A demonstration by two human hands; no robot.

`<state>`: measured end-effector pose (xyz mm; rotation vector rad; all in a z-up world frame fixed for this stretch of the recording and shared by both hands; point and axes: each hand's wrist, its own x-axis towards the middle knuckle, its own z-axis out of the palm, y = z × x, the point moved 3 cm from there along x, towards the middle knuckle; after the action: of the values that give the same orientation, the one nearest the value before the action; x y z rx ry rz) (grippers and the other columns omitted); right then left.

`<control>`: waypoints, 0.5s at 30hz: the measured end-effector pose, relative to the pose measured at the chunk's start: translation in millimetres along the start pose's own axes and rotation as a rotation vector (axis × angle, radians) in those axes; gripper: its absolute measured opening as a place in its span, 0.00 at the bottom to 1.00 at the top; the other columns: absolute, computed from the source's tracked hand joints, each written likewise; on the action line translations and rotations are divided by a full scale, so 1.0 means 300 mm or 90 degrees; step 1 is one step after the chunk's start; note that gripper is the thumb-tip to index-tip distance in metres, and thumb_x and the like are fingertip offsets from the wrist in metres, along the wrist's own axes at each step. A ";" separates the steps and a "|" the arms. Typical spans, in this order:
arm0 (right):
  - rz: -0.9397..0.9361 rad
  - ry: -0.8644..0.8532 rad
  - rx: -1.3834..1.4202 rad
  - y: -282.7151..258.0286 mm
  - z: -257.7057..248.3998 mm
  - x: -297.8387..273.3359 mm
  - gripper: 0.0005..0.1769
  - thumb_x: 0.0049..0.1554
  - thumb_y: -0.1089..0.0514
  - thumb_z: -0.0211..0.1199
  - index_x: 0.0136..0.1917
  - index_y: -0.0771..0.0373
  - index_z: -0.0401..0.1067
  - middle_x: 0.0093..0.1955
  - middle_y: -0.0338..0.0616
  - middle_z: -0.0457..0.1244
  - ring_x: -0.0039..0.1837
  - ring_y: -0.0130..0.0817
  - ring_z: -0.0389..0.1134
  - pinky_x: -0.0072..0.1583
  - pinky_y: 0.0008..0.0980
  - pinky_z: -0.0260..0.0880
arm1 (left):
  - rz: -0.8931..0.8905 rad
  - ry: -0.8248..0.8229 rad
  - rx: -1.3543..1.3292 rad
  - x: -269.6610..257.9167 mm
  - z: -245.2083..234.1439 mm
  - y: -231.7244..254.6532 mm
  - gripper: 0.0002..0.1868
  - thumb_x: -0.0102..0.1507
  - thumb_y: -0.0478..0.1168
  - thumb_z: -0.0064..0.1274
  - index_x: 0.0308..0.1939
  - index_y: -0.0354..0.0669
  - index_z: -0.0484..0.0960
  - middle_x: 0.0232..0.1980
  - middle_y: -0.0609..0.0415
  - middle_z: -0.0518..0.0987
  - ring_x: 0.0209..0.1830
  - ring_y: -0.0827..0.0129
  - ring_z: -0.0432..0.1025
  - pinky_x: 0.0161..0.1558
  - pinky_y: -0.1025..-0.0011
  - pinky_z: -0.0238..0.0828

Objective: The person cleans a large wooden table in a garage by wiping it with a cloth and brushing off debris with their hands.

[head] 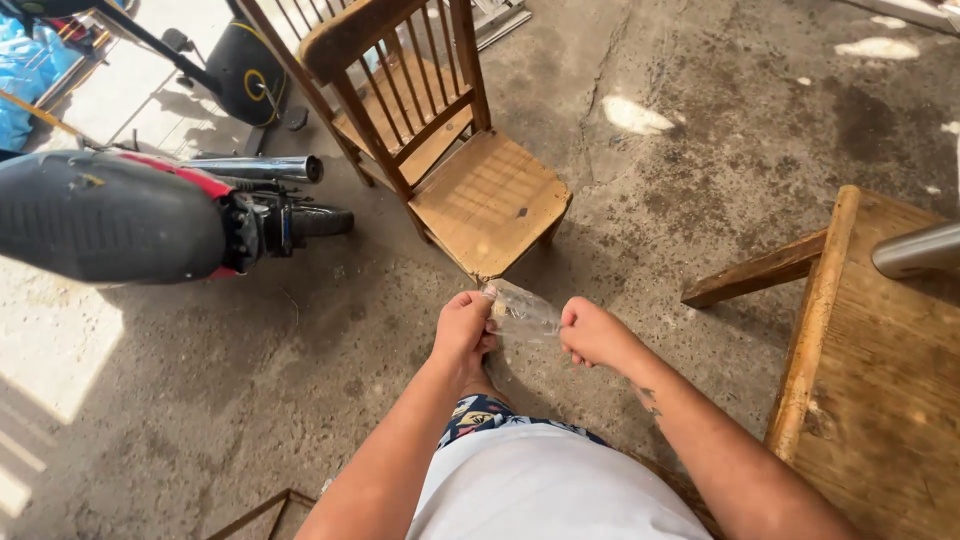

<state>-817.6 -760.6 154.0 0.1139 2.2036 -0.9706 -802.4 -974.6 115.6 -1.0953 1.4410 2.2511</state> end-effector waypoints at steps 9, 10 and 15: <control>0.078 0.175 0.251 -0.186 -0.256 0.354 0.06 0.53 0.61 0.58 0.39 0.65 0.63 0.26 0.49 0.62 0.24 0.32 0.63 0.25 0.26 0.63 | 0.165 -0.185 0.791 0.441 0.236 0.250 0.07 0.59 0.36 0.51 0.40 0.39 0.73 0.32 0.41 0.78 0.30 0.53 0.79 0.33 0.62 0.81; 0.088 0.178 0.275 -0.227 -0.273 0.383 0.07 0.55 0.61 0.58 0.39 0.65 0.63 0.27 0.49 0.62 0.25 0.31 0.62 0.25 0.26 0.62 | -0.015 -0.211 0.622 0.484 0.257 0.269 0.12 0.56 0.39 0.57 0.41 0.40 0.74 0.29 0.46 0.77 0.20 0.63 0.78 0.22 0.72 0.82; 0.092 0.187 0.306 -0.281 -0.366 0.591 0.08 0.56 0.61 0.60 0.39 0.67 0.65 0.27 0.48 0.63 0.25 0.30 0.62 0.25 0.24 0.61 | 0.014 -0.270 0.730 0.846 0.272 0.310 0.08 0.55 0.43 0.57 0.36 0.48 0.79 0.28 0.52 0.79 0.32 0.61 0.79 0.34 0.67 0.78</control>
<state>-1041.2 -781.1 142.1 0.6651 2.1342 -1.4554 -1066.2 -993.8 17.2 -0.2057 2.0276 1.1231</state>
